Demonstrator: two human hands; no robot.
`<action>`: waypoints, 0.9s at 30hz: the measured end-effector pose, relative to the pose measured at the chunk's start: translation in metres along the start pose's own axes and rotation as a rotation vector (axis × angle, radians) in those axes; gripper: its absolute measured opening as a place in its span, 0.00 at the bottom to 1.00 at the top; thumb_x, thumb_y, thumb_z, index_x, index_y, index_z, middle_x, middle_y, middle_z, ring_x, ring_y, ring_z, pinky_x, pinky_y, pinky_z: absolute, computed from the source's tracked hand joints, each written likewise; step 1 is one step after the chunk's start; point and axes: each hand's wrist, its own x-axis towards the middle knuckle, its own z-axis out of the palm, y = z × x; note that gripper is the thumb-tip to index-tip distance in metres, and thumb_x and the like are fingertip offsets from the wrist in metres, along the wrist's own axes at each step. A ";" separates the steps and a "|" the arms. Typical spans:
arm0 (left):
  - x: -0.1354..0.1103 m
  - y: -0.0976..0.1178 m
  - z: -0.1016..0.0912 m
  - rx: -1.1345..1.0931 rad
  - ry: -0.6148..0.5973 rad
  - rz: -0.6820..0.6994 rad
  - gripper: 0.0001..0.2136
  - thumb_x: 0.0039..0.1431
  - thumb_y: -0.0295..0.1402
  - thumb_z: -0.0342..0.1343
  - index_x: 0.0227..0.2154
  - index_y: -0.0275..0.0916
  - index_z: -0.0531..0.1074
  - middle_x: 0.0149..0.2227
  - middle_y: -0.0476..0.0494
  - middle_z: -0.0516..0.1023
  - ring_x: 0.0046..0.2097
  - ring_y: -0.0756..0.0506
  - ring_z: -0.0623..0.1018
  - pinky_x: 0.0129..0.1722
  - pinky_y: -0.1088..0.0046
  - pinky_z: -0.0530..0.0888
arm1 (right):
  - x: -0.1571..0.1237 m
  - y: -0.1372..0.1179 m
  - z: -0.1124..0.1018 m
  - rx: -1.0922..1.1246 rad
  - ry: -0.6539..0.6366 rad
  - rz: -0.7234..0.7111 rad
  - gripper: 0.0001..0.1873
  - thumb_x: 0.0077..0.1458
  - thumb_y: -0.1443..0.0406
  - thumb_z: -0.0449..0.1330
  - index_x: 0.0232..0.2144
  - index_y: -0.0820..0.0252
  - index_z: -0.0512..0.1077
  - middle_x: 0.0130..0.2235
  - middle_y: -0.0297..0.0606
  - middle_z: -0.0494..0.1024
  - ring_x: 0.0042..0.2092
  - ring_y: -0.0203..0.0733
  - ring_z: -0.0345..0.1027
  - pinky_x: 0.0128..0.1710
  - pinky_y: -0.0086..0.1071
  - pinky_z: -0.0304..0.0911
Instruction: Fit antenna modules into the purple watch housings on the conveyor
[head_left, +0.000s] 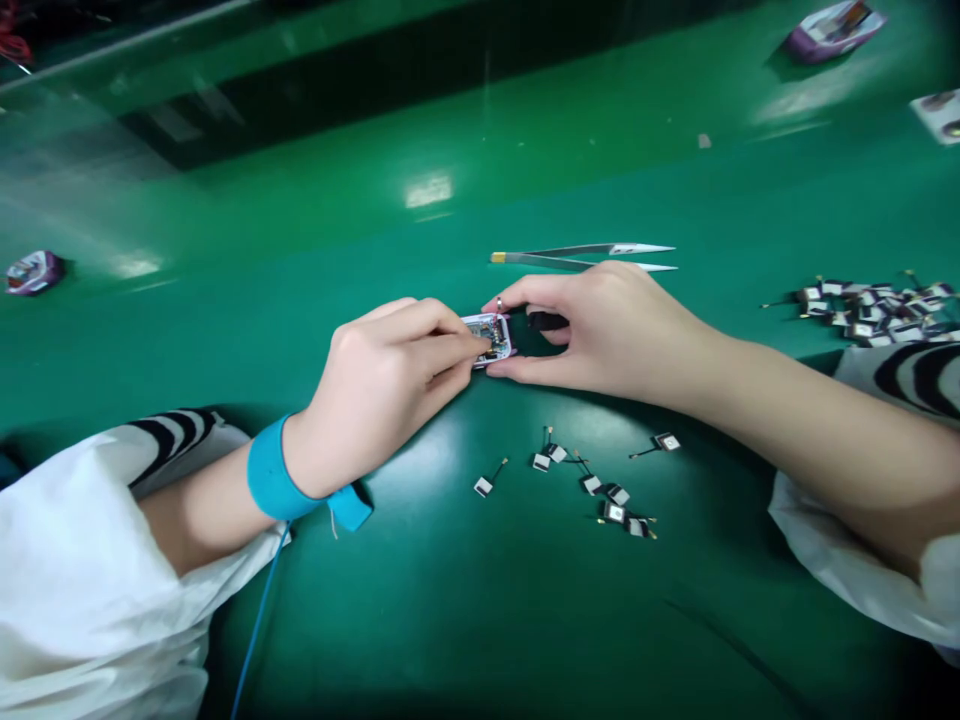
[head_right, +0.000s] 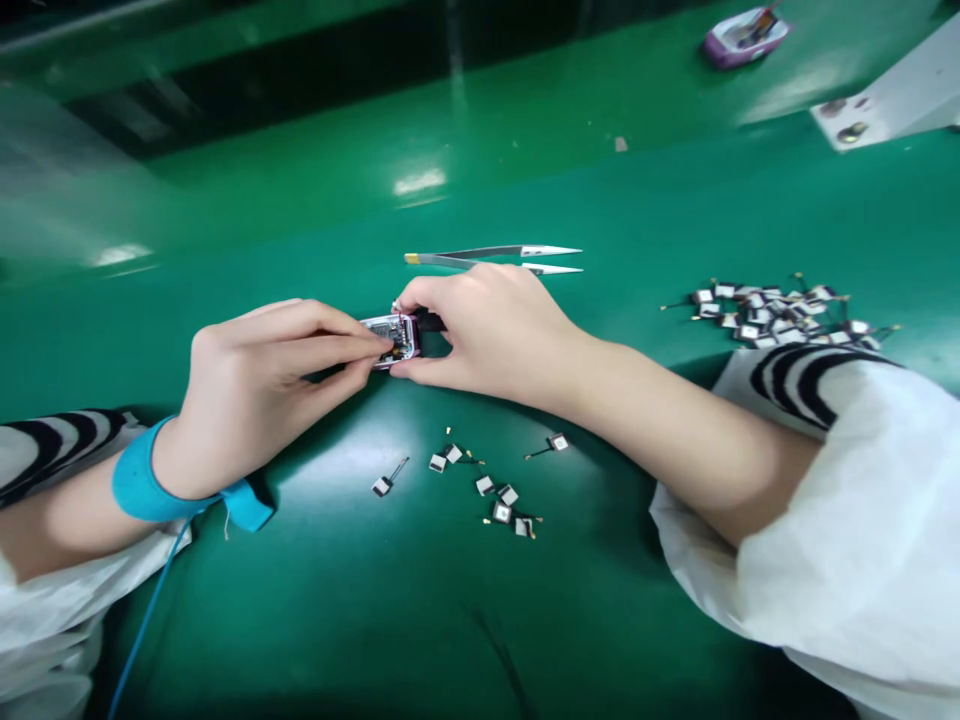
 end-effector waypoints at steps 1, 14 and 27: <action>0.001 0.001 0.000 0.011 -0.011 -0.002 0.06 0.56 0.29 0.51 0.32 0.41 0.73 0.33 0.49 0.75 0.33 0.50 0.73 0.33 0.74 0.70 | 0.000 0.001 0.001 0.008 0.010 -0.007 0.20 0.40 0.52 0.61 0.34 0.57 0.72 0.22 0.32 0.74 0.22 0.35 0.65 0.19 0.28 0.51; 0.004 0.003 0.000 0.093 -0.002 -0.010 0.06 0.55 0.29 0.52 0.31 0.40 0.73 0.31 0.50 0.75 0.30 0.50 0.73 0.28 0.74 0.68 | 0.001 -0.010 -0.006 0.011 -0.082 0.141 0.17 0.41 0.56 0.61 0.35 0.56 0.71 0.27 0.31 0.75 0.29 0.40 0.69 0.26 0.32 0.60; 0.004 0.006 -0.001 0.068 0.011 -0.045 0.06 0.55 0.29 0.51 0.30 0.41 0.73 0.31 0.50 0.75 0.30 0.51 0.73 0.27 0.75 0.69 | 0.001 -0.007 -0.002 0.034 -0.045 0.117 0.17 0.39 0.56 0.63 0.33 0.57 0.72 0.27 0.30 0.75 0.29 0.40 0.70 0.26 0.33 0.64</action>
